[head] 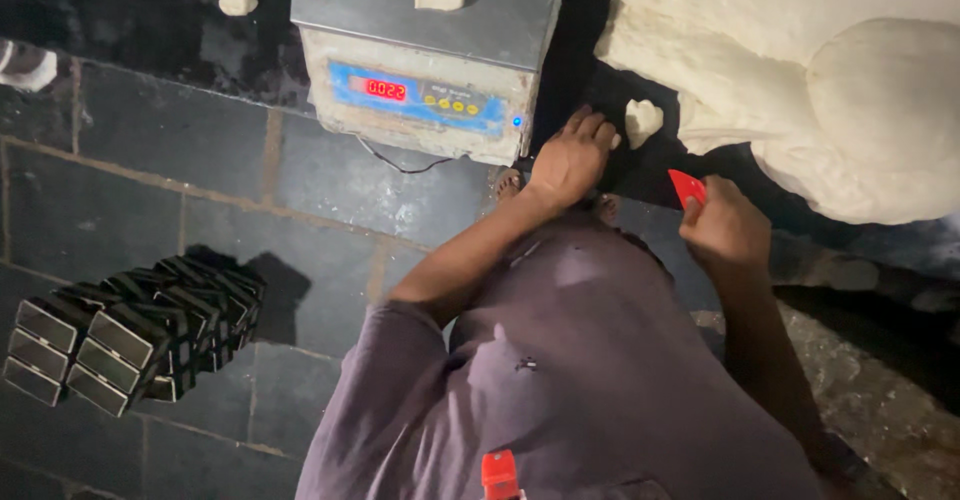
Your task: The person repeatedly cuts small pieces of dough from a large mass using a red plastic scraper, places each piece on a digital scale to check weight, and then moves the portioned dough to the side of the table.
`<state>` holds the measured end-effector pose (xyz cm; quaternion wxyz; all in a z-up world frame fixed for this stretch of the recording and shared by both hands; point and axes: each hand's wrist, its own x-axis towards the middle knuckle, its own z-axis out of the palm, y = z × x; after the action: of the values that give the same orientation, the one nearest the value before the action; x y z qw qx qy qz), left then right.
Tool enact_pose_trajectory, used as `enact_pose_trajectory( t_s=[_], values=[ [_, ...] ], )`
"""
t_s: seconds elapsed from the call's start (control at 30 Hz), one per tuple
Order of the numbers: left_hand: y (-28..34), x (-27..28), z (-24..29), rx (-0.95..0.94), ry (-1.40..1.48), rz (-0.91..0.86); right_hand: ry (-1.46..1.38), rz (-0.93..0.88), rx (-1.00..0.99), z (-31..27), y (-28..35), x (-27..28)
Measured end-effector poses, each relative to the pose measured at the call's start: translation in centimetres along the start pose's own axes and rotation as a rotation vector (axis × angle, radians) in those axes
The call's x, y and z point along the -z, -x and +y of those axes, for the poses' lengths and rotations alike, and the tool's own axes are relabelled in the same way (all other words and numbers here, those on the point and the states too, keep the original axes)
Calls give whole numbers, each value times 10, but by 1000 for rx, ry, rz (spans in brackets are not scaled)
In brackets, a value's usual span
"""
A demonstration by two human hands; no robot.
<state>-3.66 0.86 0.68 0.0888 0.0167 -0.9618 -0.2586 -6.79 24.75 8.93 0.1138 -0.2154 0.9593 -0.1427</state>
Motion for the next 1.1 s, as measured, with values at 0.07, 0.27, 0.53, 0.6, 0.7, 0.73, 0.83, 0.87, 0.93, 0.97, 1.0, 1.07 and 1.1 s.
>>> enact_pose_trajectory(
  t_s=[0.07,0.27,0.53,0.6,0.7,0.73,0.83,0.87,0.93,0.97,1.0,1.07,1.1],
  values=[
    [4,6,0,40,72,-38,-21,67,46,-6,-1,-3],
    [14,6,-4,22,184,18,-237,171,181,-36,-17,-21],
    [16,40,5,159,322,30,-262,136,200,-68,-41,-16],
    [13,62,9,297,455,68,-331,189,211,-66,-43,-8],
    [0,110,-5,159,477,404,-386,294,229,-53,-44,4],
    [-9,128,-15,159,459,493,-393,296,220,-48,-44,6],
    [-37,189,-70,-1,189,513,-387,310,204,-35,-45,8],
    [-44,208,-87,-16,100,446,-368,319,205,-32,-45,8],
    [-43,235,-109,-42,187,355,-350,320,194,-25,-44,9],
    [-39,242,-115,-34,189,376,-350,312,183,-22,-42,9],
    [-32,248,-119,-26,191,394,-354,303,168,-20,-39,9],
    [-24,255,-128,7,198,417,-374,280,165,-15,-33,12],
    [-20,256,-131,33,203,423,-384,265,163,-14,-31,13]
  ],
)
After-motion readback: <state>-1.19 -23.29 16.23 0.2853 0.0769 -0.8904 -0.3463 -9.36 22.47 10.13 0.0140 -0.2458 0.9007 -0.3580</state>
